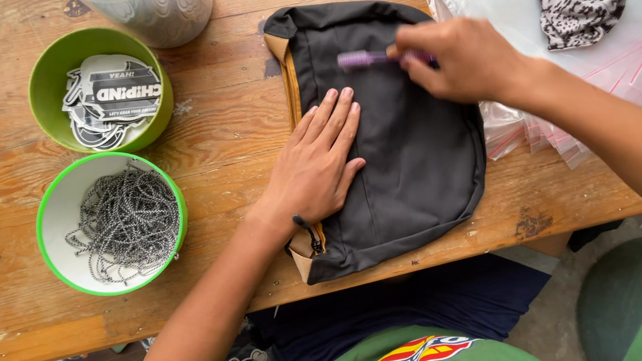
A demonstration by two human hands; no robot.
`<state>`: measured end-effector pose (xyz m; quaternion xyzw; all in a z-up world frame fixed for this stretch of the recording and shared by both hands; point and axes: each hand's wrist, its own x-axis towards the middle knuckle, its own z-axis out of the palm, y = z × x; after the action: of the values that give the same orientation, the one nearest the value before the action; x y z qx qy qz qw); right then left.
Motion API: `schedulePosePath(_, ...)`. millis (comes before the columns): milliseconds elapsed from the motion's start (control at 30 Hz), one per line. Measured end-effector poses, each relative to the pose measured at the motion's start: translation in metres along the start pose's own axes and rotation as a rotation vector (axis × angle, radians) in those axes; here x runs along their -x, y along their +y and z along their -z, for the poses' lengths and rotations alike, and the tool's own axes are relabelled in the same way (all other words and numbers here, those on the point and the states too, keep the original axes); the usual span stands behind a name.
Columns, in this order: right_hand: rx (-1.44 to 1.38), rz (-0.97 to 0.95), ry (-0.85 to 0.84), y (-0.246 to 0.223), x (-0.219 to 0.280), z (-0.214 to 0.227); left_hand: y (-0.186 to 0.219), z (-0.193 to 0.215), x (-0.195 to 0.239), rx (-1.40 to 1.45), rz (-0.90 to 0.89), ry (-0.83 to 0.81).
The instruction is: The person uses a purple comb to brush the surface of a gray bag placed on a wooden table. They brush the front, sides, and back of the bag. Afterward, they pick up a small sticker and attach it to the bag's zipper.
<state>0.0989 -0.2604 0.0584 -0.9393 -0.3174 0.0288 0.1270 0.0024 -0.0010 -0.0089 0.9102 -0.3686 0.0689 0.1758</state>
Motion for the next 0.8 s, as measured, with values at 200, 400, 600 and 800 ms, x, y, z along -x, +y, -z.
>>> schedulePosePath(200, 0.37, 0.076, 0.251, 0.002, -0.049, 0.01, -0.001, 0.001, 0.0, 0.005, -0.008, 0.0)
schedulePosePath(400, 0.442, 0.203, 0.183, 0.01, -0.037, -0.021, 0.0, 0.002, 0.001, -0.004, -0.001, 0.0)
schedulePosePath(600, 0.547, 0.107, 0.194, 0.035, 0.001, -0.011, 0.001, 0.005, 0.0, 0.001, -0.018, 0.004)
schedulePosePath(800, 0.58, -0.016, 0.134, 0.041, 0.08, -0.003, 0.001, 0.001, 0.0, -0.001, 0.006, -0.036)
